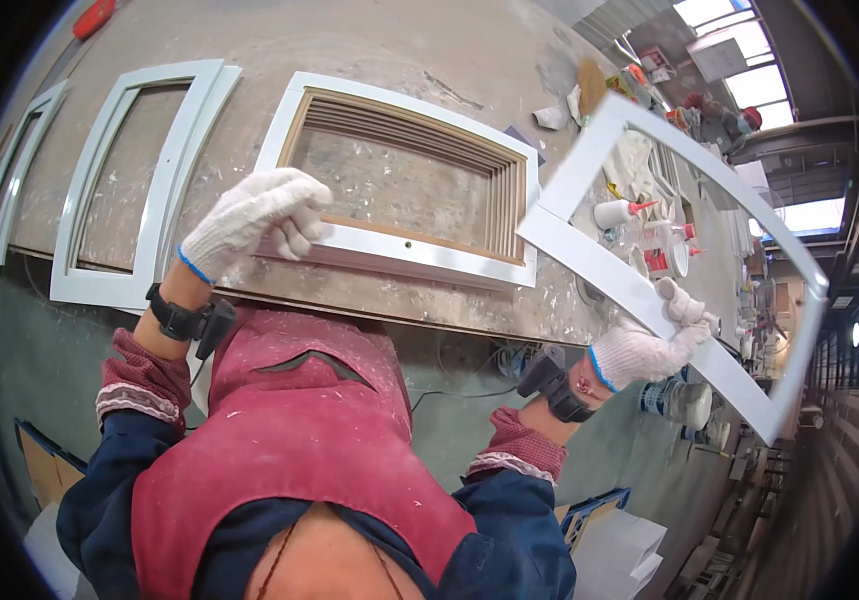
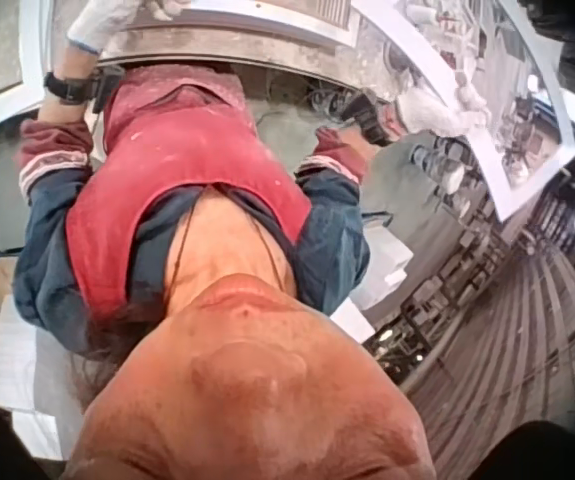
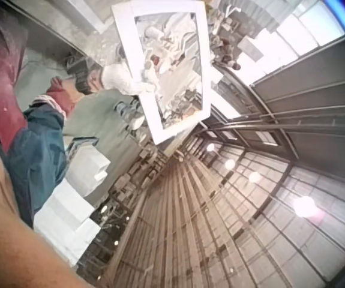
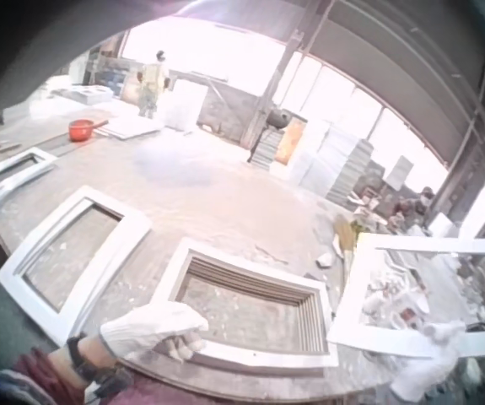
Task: The person uses a metal scraper to remove excess white paint from the edges and corners of a white wooden frame. They repeatedly scrape the frame's perimeter and inner sections, then flip the frame to work on the reverse side, continuing the scraping process throughout the clip.
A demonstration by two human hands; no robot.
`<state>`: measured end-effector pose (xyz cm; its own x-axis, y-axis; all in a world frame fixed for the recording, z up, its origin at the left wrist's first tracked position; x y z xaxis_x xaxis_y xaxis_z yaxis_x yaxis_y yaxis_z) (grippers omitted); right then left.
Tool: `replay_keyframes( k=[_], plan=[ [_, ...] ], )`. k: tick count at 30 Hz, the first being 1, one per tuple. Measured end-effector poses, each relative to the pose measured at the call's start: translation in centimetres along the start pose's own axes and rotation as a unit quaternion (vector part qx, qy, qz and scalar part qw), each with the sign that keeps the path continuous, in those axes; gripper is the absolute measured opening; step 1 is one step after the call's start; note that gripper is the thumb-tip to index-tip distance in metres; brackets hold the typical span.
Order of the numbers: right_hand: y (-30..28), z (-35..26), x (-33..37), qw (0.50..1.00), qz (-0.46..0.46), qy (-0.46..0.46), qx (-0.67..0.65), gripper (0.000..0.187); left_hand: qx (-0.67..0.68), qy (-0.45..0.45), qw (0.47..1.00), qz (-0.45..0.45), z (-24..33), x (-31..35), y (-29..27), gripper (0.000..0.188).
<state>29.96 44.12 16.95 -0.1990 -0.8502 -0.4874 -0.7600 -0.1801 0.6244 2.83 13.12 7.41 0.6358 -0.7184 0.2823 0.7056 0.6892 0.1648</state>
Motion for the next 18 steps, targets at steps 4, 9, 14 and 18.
replay_keyframes(
  k=[4, 9, 14, 18],
  plan=[
    [-1.0, 2.7, 1.4, 0.964, -0.019, 0.247, -0.098, 0.019, 0.048, -0.014, 0.986, -0.158, 0.5, 0.0, 3.1, 0.042],
    [-0.9, 9.6, 6.4, 0.845, -0.013, 0.438, -0.306, 0.017, 0.067, 0.068, 0.967, -0.237, 0.9, 0.3, 7.2, 0.043],
    [0.9, 12.0, 9.7, 0.77, 0.033, 0.546, -0.328, 0.021, 0.166, 0.012, 0.969, -0.184, 1.5, 2.1, 6.8, 0.037],
    [2.8, 11.4, 10.8, 0.721, 0.029, 0.593, -0.358, 0.019, 0.095, 0.049, 0.981, -0.16, 1.9, 2.5, 5.4, 0.033]
  ],
)
Point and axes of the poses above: each hand's wrist, its own x-axis away from the middle knuckle, its own y-axis out of the palm, z = x × y, the point moved 1 cm from there along -x, towards the middle knuckle, and after that the axes turned 11 degrees about z, right-handed, at the moved point
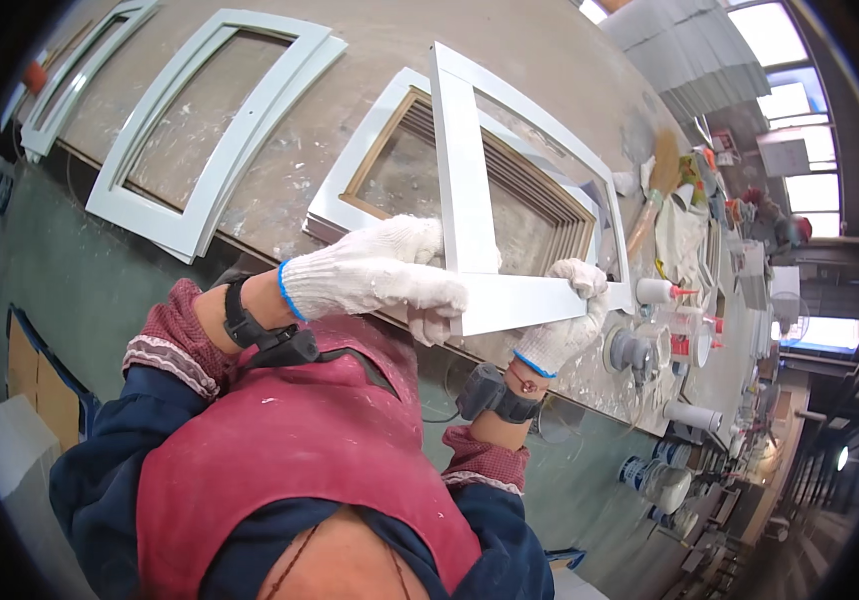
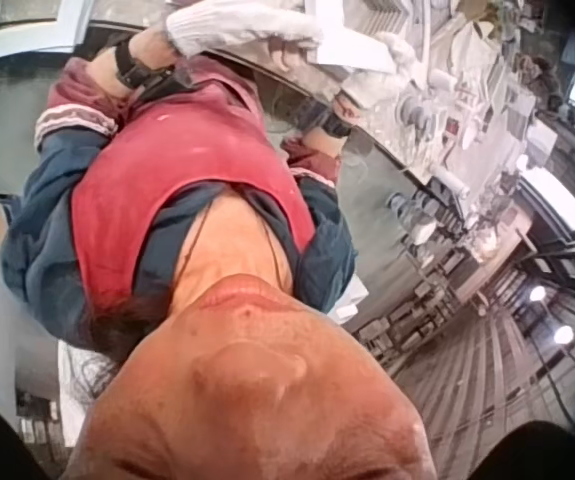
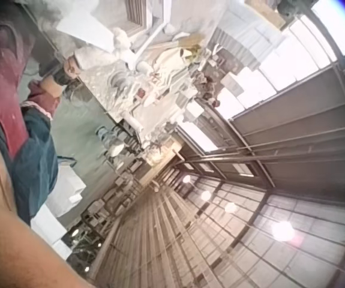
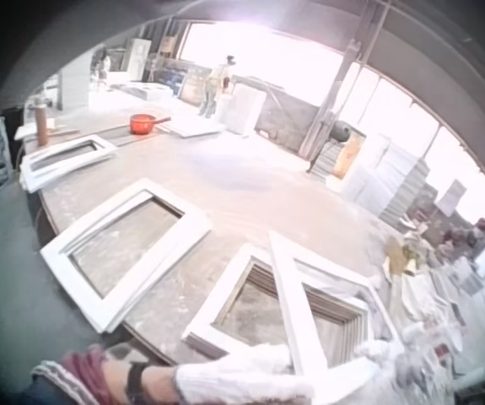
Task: The person uses a metal scraper to remove excess white paint from the edges and corners of a white wooden frame. They repeatedly scrape the frame's perimeter and inner sections, then flip the frame to work on the reverse side, continuing the scraping process throughout the clip.
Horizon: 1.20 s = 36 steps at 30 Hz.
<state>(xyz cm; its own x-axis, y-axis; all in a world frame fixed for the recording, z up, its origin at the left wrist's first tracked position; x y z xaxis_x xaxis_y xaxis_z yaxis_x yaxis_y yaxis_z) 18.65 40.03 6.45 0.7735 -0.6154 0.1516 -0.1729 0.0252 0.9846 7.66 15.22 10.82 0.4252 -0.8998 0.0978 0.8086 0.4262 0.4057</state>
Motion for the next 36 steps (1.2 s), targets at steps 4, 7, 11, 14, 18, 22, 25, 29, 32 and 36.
replay_keyframes(
  k=[4, 7, 11, 14, 18, 22, 25, 29, 32, 36],
  plan=[
    [0.4, 0.7, 0.4, 0.999, -0.025, 0.033, -0.012, 0.016, -0.024, 0.014, 0.999, 0.046, -0.4, -0.6, -1.3, 0.032],
    [0.2, 0.6, 0.7, 0.998, -0.054, 0.035, 0.018, 0.015, 0.0, 0.009, 0.998, 0.063, -0.4, -1.0, -2.3, 0.037],
    [-0.1, 0.4, 1.0, 0.995, -0.072, 0.061, 0.022, 0.017, -0.007, 0.046, 0.991, 0.124, 0.9, -0.7, -3.7, 0.038],
    [-0.3, 0.5, 1.1, 0.991, -0.086, 0.103, 0.001, 0.016, -0.043, 0.104, 0.977, 0.184, 1.4, -0.3, -5.3, 0.04],
    [0.2, 1.2, 1.6, 0.986, -0.105, 0.131, 0.006, 0.016, -0.285, 0.314, 0.837, 0.345, 0.6, 0.7, -9.9, 0.039],
    [0.9, 4.9, 3.0, 0.978, -0.145, 0.141, 0.048, 0.017, -0.018, 0.274, 0.853, 0.444, -0.1, 3.0, -12.3, 0.042],
    [1.2, 7.8, 2.2, 0.968, -0.165, 0.174, 0.076, 0.02, 0.336, 0.175, 0.862, 0.337, -1.7, 5.9, -12.2, 0.043],
    [1.3, 12.1, 1.1, 0.947, -0.201, 0.221, 0.119, 0.018, 0.388, 0.139, 0.848, 0.333, -3.8, 8.8, -9.1, 0.045],
    [1.3, 15.1, 0.3, 0.935, -0.158, 0.279, 0.151, 0.018, 0.421, 0.136, 0.884, 0.149, -10.2, 11.7, -10.9, 0.042],
    [-0.5, 15.2, -1.0, 0.726, -0.106, 0.116, 0.67, 0.057, 0.392, 0.168, 0.868, 0.255, -9.4, 15.1, -12.1, 0.037]
  ],
)
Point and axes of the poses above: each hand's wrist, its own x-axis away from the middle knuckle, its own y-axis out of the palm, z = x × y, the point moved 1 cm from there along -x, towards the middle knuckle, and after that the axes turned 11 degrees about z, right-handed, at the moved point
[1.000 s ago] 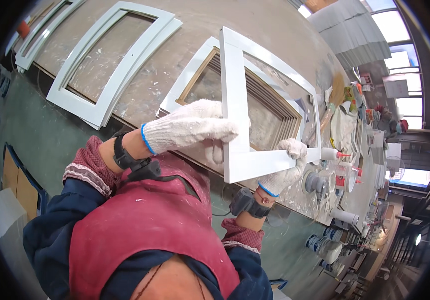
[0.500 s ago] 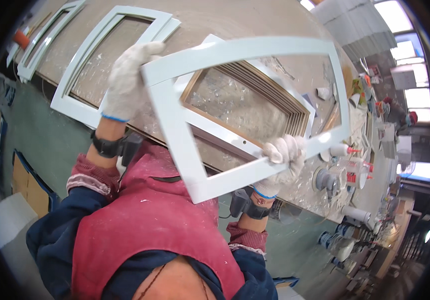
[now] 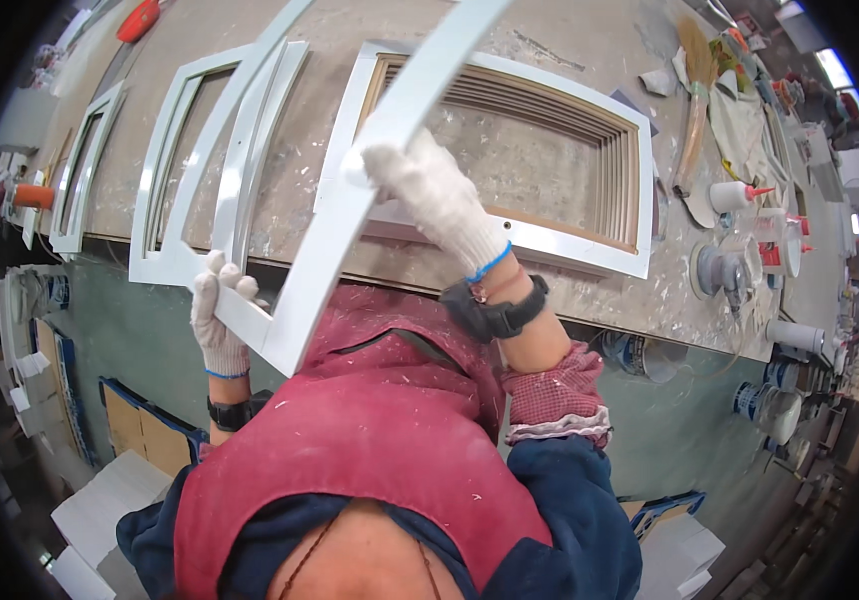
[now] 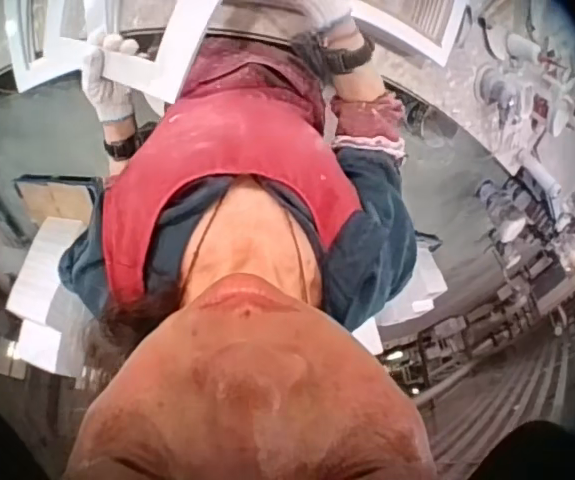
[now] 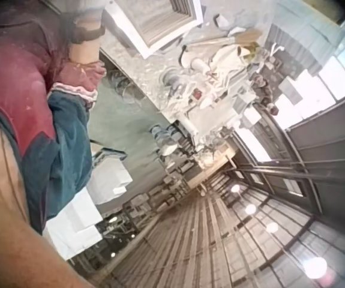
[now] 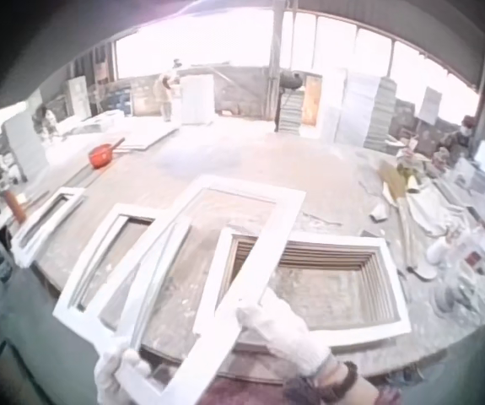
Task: The person uses a metal scraper to remove excess white paint from the edges and corners of a white wooden frame. They repeatedly scrape the frame's perimeter and inner sections, then flip the frame to work on the reverse side, continuing the scraping process throughout the clip.
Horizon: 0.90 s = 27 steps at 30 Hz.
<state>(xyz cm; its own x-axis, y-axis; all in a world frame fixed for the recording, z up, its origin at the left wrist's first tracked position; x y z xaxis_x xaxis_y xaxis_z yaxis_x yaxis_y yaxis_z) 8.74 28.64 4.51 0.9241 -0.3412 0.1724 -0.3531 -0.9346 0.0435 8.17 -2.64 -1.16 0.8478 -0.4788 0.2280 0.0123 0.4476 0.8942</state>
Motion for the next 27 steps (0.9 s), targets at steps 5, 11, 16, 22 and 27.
replay_keyframes(
  k=[5, 11, 16, 22, 27],
  plan=[
    [-5.5, 0.4, 4.1, 0.772, 0.054, -0.381, 0.506, 0.064, -0.073, 0.136, 0.976, 0.151, 5.4, 1.7, -4.8, 0.034],
    [-9.0, 2.6, 7.1, 0.71, 0.053, -0.332, 0.619, 0.07, -0.091, 0.253, 0.935, 0.229, 9.9, 0.6, -11.1, 0.034],
    [-8.6, 3.0, 8.8, 0.698, 0.108, -0.368, 0.605, 0.064, -0.105, 0.185, 0.936, 0.281, 13.0, 0.4, -13.1, 0.038],
    [-9.0, 3.1, 12.6, 0.703, 0.086, -0.352, 0.612, 0.065, -0.457, 0.042, 0.751, 0.475, 14.5, 0.3, -7.9, 0.055],
    [-8.9, 2.1, 12.7, 0.735, 0.031, -0.273, 0.62, 0.059, -0.607, 0.03, 0.632, 0.48, 16.4, -0.9, -9.0, 0.067]
  ],
)
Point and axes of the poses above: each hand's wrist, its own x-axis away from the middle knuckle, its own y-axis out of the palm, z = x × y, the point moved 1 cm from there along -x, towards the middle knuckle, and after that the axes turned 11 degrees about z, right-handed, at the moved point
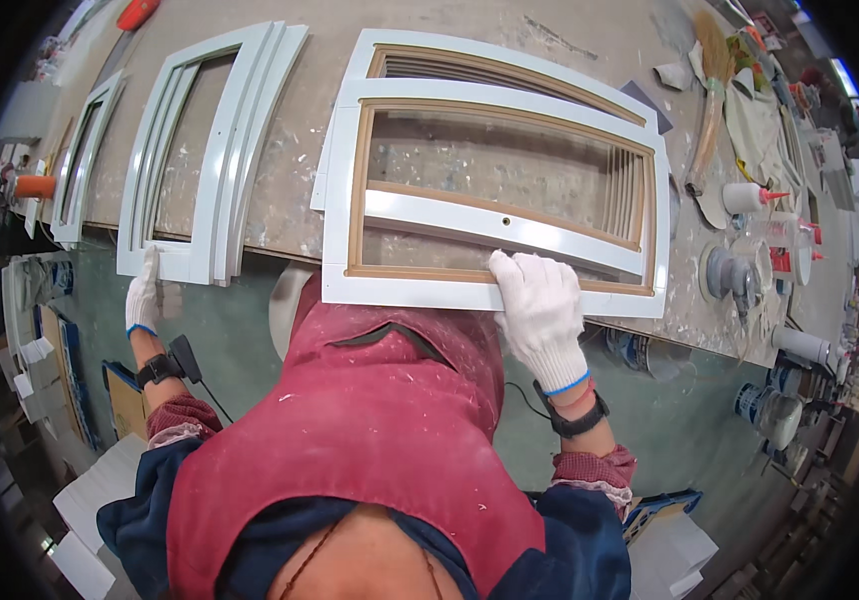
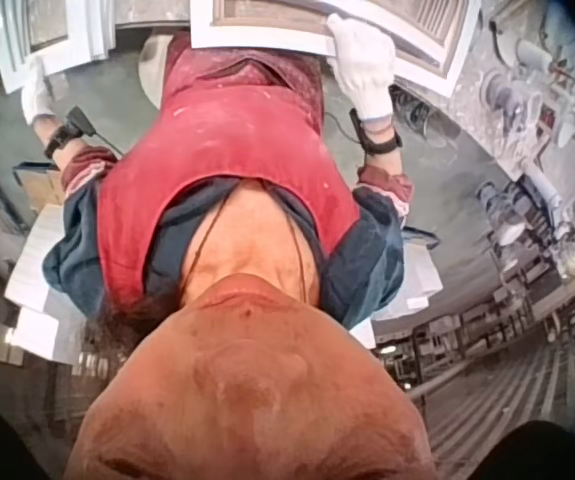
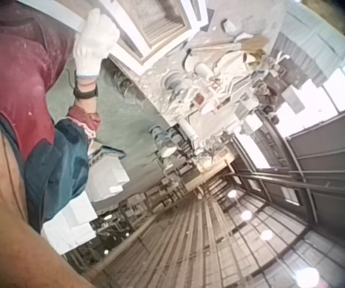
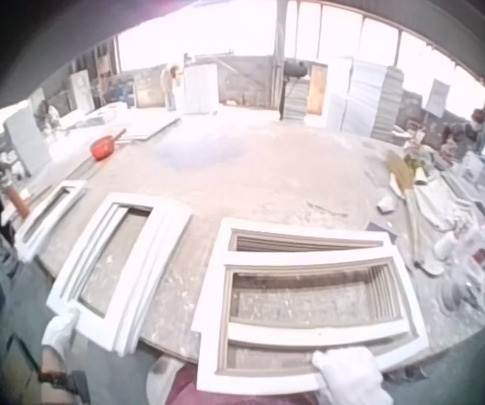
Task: The person uses a metal scraper to remove excess white paint from the edges and corners of a white wooden frame. They repeatedly scrape the frame's perimeter and inner sections, then flip the frame to work on the reverse side, continuing the scraping process throughout the clip.
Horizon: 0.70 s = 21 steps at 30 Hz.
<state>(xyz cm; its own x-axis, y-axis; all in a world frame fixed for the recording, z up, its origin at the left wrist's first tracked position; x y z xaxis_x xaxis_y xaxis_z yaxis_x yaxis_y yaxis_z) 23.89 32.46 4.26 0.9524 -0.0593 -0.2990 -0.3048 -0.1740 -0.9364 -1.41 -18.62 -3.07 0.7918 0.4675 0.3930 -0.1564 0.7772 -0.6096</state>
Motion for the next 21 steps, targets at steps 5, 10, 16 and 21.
replay_keyframes(
  k=[5, 10, 16, 21],
  plan=[
    [1.5, 1.1, 0.4, 0.998, 0.037, -0.035, 0.03, 0.039, -0.211, 0.052, 0.974, 0.069, 3.0, 1.6, -1.2, 0.065],
    [0.6, 1.1, 1.0, 0.99, 0.132, -0.054, 0.01, 0.037, 0.012, 0.268, 0.936, -0.229, 10.2, 16.2, 3.5, 0.042],
    [-2.0, 1.7, 1.1, 0.975, 0.218, -0.048, -0.018, 0.033, 0.149, 0.209, 0.739, -0.623, 12.5, 24.5, 11.8, 0.065],
    [-2.4, 2.7, 2.5, 0.976, 0.214, -0.025, -0.031, 0.033, 0.17, 0.329, 0.714, -0.594, 16.0, 26.1, 12.9, 0.045]
  ],
)
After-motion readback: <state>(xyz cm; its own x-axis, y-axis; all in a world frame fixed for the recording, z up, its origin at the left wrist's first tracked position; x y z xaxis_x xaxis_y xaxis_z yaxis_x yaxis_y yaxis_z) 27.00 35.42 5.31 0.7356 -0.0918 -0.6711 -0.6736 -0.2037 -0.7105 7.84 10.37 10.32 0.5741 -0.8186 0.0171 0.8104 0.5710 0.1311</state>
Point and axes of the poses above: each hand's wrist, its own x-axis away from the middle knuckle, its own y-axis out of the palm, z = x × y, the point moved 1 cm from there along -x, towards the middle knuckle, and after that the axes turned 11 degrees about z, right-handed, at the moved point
